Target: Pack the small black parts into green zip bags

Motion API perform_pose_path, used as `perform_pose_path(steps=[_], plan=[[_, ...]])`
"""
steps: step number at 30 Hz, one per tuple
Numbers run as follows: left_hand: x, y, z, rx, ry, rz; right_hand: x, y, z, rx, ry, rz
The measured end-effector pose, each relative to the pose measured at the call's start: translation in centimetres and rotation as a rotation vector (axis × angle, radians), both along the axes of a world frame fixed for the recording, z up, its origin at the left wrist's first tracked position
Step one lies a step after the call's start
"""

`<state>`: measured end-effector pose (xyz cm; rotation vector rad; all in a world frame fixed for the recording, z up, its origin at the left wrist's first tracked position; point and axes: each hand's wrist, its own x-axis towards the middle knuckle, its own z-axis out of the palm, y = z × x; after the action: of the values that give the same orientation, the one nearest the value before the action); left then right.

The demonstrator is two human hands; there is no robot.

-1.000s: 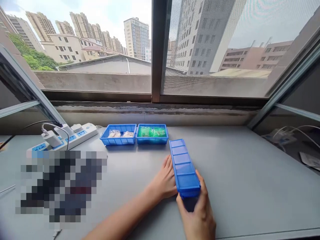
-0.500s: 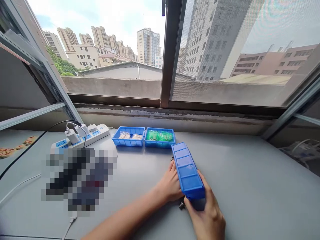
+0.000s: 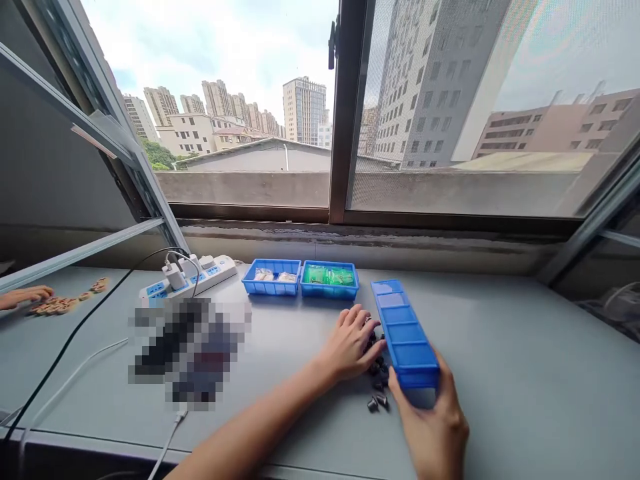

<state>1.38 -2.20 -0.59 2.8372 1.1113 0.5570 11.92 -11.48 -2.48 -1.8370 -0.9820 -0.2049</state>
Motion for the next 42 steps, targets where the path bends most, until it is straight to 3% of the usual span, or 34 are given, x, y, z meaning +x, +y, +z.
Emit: perform_pose_path(steps=[2,7,11,18,23,26,31,34,37,42], plan=[[0.0,0.0,0.0,-0.024,-0.001,0.038,0.1,0.0,0.0,0.032,0.115,0.0],[-0.5,0.3,0.0,-0.12,-0.064,0.051,0.6,0.1,0.2,0.211,0.545,0.191],[-1.3,0.6,0.3,-0.249,-0.079,0.01,2.1,0.8,1.5,0.18,0.62,0.19],[-1.6,0.4,0.7,-0.395,-0.015,-0.012,5.5,3.4,3.7,0.121,0.466,0.316],[-1.5,0.4,0.3,-0.406,-0.032,0.039,4.6,2.0,1.9,0.129,0.057,0.281],[-1.5,0.5,0.2,-0.394,-0.017,0.035,4.6,1.1,0.6,0.125,-0.155,0.348],[-1.7,0.7,0.5,-0.384,-0.043,0.033,5.4,0.8,0.3,0.12,-0.221,0.39],[-1.8,0.9,0.6,-0.403,-0.067,0.021,5.5,0.8,0.8,0.122,-0.121,0.379],[-2.0,1.1,0.8,-0.435,-0.111,-0.05,5.8,1.4,2.1,0.164,0.113,0.314],[-2.7,1.5,1.4,-0.521,-0.115,-0.163,8.4,5.7,5.1,0.17,0.483,0.302]])
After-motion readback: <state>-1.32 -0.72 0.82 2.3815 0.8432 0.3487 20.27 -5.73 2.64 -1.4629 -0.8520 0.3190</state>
